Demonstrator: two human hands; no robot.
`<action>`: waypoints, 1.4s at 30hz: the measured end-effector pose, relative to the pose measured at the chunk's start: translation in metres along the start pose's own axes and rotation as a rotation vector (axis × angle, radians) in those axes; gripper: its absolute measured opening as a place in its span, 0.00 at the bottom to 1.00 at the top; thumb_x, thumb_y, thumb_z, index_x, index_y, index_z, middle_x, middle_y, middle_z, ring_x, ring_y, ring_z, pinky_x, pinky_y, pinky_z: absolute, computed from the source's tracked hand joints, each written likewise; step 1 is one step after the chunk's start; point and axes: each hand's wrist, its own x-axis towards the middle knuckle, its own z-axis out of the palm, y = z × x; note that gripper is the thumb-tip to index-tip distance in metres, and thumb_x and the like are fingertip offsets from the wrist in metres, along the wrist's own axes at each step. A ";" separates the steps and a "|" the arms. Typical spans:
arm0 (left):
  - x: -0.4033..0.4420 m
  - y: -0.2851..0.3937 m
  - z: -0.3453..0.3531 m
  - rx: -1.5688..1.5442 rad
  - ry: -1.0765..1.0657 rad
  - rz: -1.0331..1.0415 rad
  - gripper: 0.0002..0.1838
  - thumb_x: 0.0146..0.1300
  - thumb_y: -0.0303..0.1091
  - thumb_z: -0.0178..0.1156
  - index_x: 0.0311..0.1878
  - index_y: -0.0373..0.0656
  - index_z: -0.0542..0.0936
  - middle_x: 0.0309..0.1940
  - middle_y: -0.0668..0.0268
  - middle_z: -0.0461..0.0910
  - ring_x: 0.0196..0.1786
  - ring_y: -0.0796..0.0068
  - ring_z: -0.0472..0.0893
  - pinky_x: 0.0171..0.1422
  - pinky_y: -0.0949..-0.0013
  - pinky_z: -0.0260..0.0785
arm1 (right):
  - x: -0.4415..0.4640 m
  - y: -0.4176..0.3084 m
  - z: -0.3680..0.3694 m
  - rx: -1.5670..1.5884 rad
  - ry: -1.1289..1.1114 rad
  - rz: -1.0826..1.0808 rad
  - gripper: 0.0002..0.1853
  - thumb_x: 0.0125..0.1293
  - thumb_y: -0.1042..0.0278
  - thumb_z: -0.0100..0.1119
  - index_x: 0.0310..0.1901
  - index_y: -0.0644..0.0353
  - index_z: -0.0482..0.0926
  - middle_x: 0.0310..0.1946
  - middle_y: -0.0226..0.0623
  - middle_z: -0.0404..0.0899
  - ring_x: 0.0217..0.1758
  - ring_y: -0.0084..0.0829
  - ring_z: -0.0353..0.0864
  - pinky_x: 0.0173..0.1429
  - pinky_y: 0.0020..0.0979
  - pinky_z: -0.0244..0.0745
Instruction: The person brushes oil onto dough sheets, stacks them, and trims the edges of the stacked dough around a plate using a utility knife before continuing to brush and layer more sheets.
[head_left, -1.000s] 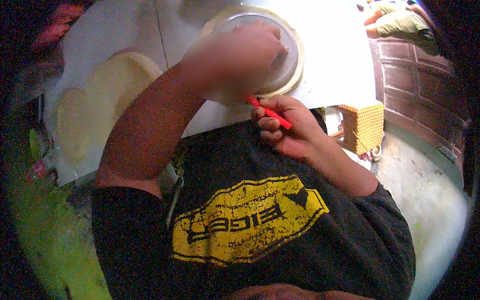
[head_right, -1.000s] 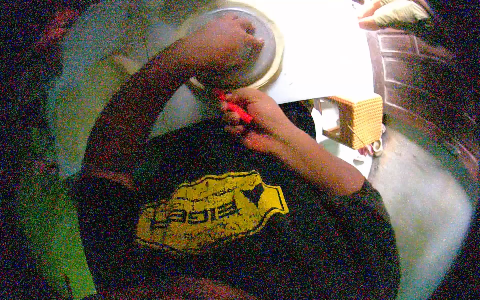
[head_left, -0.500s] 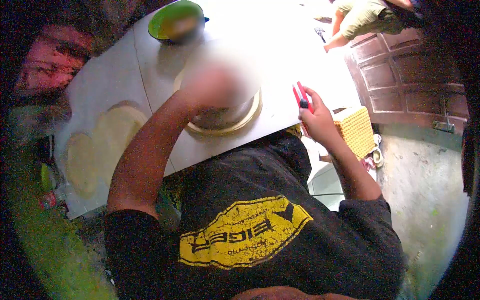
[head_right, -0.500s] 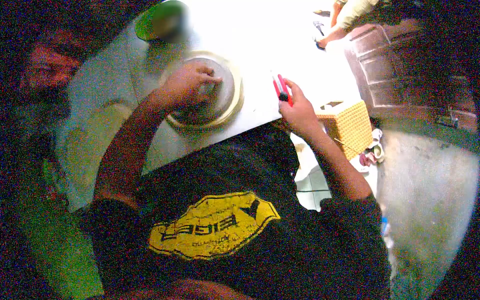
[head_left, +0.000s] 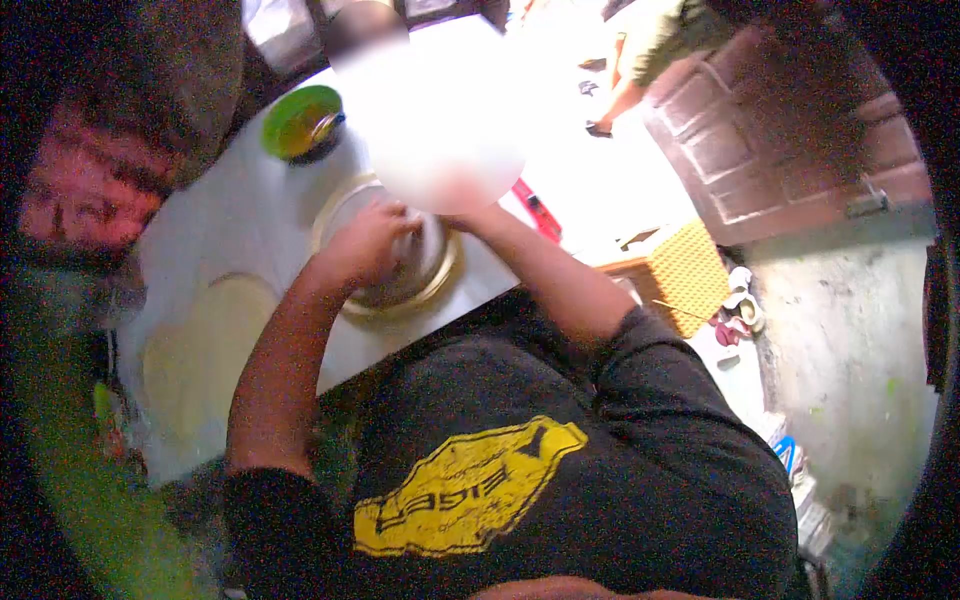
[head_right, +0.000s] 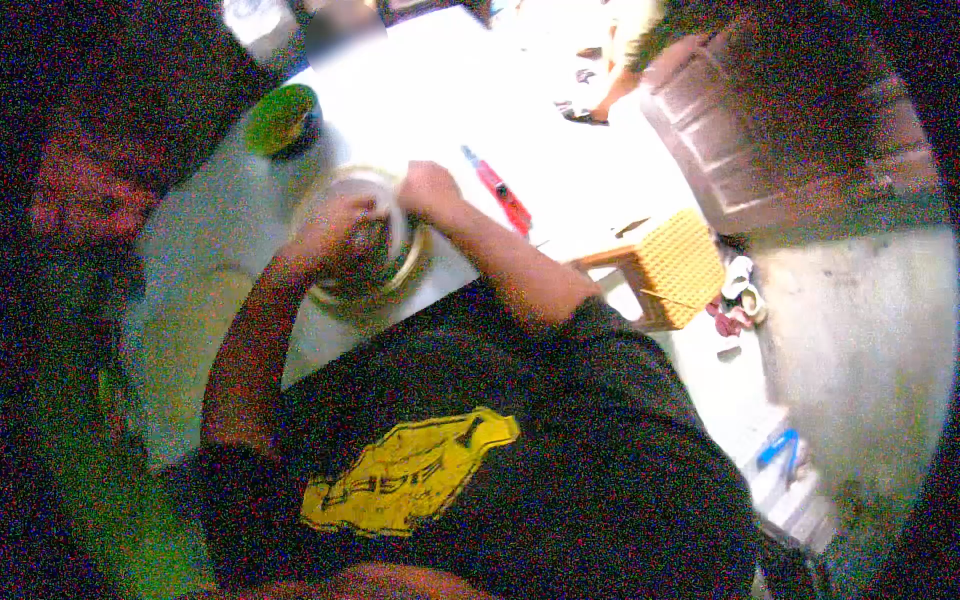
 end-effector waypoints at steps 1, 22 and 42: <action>-0.009 0.007 -0.002 0.060 0.023 0.007 0.31 0.46 0.29 0.65 0.59 0.50 0.79 0.60 0.51 0.73 0.62 0.51 0.72 0.70 0.57 0.63 | 0.011 0.001 0.003 0.014 -0.058 0.045 0.20 0.51 0.61 0.58 0.40 0.68 0.83 0.40 0.58 0.81 0.46 0.49 0.83 0.55 0.43 0.75; -0.061 0.045 0.000 -0.283 0.060 -0.453 0.25 0.50 0.31 0.70 0.54 0.46 0.79 0.53 0.58 0.79 0.57 0.54 0.77 0.63 0.59 0.69 | -0.035 -0.069 -0.044 0.495 -0.062 -0.342 0.23 0.60 0.49 0.65 0.40 0.66 0.80 0.31 0.43 0.82 0.34 0.28 0.80 0.40 0.32 0.76; -0.108 -0.002 0.049 -1.014 0.818 -0.659 0.38 0.65 0.33 0.59 0.74 0.33 0.52 0.69 0.49 0.60 0.71 0.58 0.62 0.74 0.58 0.54 | -0.215 0.090 -0.253 1.499 0.016 -0.701 0.25 0.52 0.61 0.65 0.51 0.60 0.70 0.45 0.33 0.68 0.50 0.32 0.69 0.65 0.40 0.60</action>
